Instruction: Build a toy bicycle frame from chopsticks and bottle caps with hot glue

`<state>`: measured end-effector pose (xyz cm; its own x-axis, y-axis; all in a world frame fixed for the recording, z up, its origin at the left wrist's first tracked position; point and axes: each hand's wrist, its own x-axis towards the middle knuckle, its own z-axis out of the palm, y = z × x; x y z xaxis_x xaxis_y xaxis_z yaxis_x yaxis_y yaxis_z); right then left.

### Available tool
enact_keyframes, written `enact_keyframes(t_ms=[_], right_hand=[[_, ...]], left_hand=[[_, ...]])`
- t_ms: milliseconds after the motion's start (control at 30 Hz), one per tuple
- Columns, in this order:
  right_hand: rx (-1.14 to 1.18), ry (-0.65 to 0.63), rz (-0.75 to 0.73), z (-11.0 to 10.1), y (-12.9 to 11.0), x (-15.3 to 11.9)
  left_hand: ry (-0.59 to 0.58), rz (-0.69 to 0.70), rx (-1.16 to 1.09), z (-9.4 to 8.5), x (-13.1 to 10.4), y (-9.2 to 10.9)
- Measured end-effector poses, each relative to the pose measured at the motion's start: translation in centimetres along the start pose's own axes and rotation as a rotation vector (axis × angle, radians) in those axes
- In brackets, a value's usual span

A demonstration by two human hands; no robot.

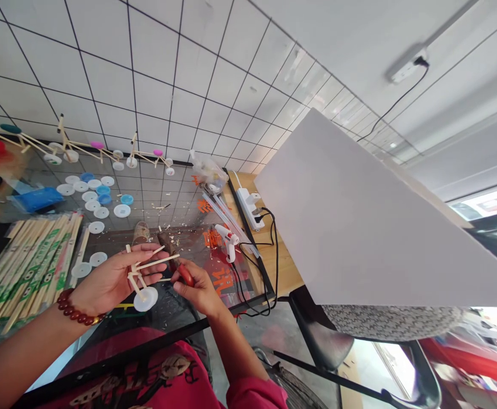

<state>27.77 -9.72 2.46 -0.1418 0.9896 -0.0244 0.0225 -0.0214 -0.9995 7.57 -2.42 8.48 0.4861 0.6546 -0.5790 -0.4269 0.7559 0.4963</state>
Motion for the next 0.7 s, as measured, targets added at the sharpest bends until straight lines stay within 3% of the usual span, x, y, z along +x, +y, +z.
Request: enact_keyframes(t_ms=[500,700], right_hand=[[-0.149,0.016,-0.029,-0.28,-0.4,-0.12],[-0.225,0.085,0.013,0.19,0.37,-0.17]], left_hand=[[0.031,0.029,0.001,0.51,-0.53,0.06],[0.026,0.018,-0.005,0.03,0.09,-0.26]])
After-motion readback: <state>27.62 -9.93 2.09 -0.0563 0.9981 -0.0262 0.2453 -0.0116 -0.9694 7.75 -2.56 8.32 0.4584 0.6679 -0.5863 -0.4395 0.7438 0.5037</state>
